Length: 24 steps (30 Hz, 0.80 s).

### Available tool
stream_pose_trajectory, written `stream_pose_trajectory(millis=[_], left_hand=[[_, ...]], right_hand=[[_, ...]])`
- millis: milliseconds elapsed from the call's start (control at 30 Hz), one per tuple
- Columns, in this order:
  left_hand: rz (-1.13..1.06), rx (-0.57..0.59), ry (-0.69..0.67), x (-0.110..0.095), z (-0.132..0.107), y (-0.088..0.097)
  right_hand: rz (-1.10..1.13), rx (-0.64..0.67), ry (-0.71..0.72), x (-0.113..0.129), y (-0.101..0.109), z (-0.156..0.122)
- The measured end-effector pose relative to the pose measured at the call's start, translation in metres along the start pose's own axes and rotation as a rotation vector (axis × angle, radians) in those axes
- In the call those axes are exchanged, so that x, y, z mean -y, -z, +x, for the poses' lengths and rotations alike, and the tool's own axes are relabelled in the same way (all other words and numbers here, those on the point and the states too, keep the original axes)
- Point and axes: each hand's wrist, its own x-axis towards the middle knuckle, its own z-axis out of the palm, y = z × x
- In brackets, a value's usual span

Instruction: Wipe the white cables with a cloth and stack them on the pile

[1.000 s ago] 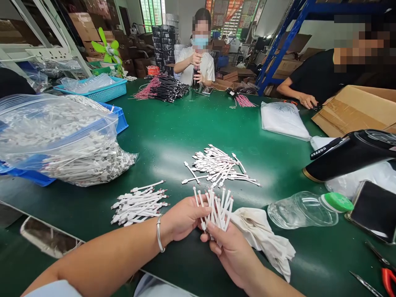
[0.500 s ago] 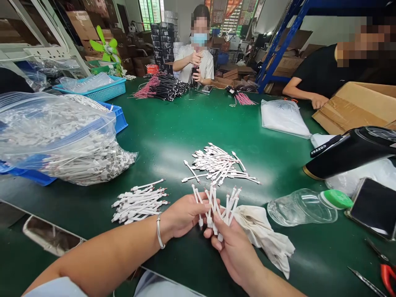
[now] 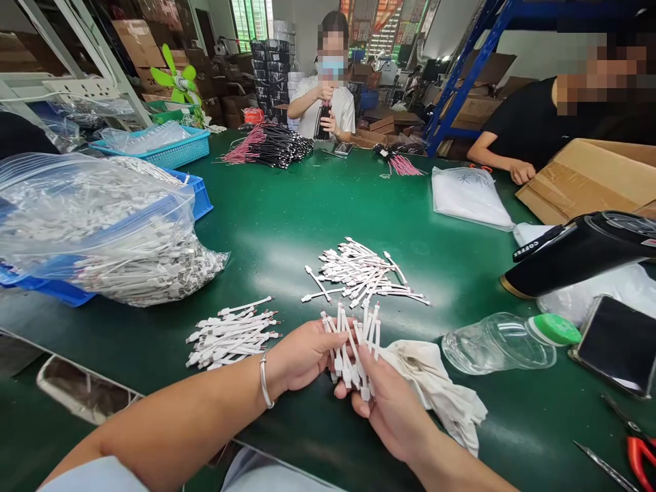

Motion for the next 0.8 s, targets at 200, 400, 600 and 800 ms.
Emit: stream_pose_trajectory(millis=[200,400,600,800], left_hand=[[0.002,-0.070,0.002,-0.009,0.001,0.003],[-0.027,-0.092,0.016,-0.008,0.001,0.002],[-0.020,-0.059,0.023,0.001,0.000,0.000],[0.108,0.021,-0.003,0.003,0.000,-0.001]], right_hand=[[0.000,0.004,-0.053,0.012,0.006,0.002],[-0.052,0.008,-0.014,0.012,0.005,0.000],[-0.141,0.028,0.023,0.005,0.007,0.001],[-0.221,0.096,0.029,0.004,0.008,0.002]])
